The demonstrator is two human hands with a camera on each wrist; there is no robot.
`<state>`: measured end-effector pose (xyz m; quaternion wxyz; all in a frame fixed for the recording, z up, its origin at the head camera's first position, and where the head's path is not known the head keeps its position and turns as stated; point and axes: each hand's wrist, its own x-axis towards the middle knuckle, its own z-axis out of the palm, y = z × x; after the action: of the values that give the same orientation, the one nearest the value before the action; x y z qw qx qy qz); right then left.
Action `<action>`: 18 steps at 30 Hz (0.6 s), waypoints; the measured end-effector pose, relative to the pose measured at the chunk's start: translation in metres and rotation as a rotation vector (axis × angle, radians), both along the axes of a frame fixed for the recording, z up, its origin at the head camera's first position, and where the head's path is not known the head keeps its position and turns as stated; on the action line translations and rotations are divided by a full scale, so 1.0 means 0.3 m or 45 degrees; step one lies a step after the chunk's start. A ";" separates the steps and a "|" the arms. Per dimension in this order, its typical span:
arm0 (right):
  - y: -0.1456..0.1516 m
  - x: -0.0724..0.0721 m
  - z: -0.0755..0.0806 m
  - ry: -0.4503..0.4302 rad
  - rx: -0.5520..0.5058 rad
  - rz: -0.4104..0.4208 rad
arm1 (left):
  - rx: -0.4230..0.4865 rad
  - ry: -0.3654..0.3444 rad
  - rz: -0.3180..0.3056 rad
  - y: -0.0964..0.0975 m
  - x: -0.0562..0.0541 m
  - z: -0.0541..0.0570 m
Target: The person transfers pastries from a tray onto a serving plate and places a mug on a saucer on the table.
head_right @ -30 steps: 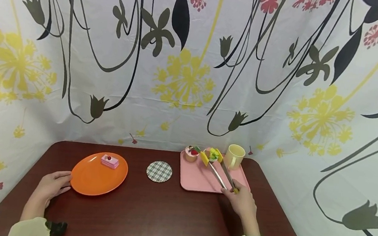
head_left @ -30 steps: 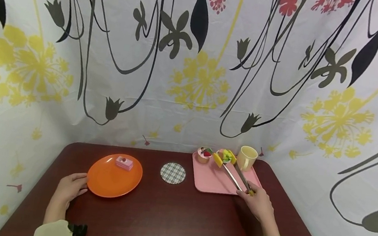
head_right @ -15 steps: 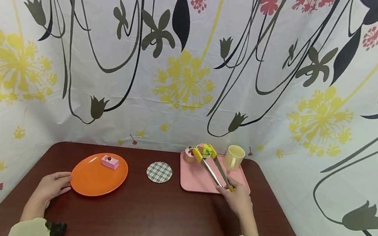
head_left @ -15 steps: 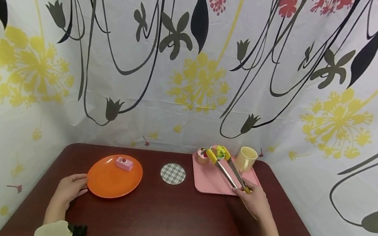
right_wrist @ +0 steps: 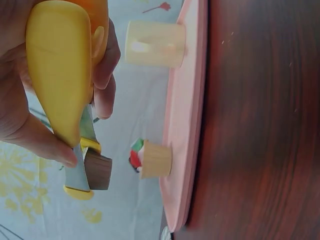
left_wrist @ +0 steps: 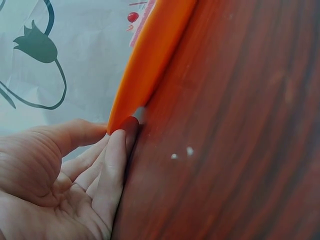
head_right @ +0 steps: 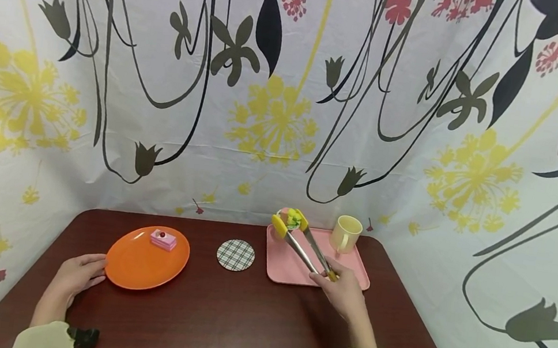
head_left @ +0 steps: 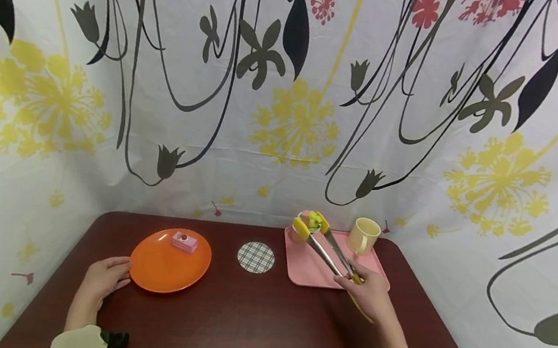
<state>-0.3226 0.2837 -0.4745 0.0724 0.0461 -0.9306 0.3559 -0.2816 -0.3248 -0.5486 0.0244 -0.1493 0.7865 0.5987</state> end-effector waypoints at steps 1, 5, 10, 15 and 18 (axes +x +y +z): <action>-0.008 0.002 0.004 0.004 0.006 0.011 | 0.003 0.000 0.000 0.000 0.001 0.000; -0.040 0.007 0.013 0.017 -0.014 0.051 | 0.012 -0.001 0.000 0.001 0.005 0.002; -0.073 -0.003 0.009 0.009 -0.067 0.084 | 0.015 0.000 0.007 0.002 0.005 0.003; -0.108 -0.009 0.009 0.008 -0.102 0.108 | 0.016 0.003 0.016 0.004 0.001 0.004; -0.134 -0.005 0.013 0.020 -0.111 0.132 | 0.019 0.007 0.014 0.004 0.002 0.006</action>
<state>-0.3242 0.2435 -0.4706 0.0631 0.0936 -0.9099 0.3991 -0.2811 -0.3237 -0.5468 0.0202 -0.1517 0.7812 0.6052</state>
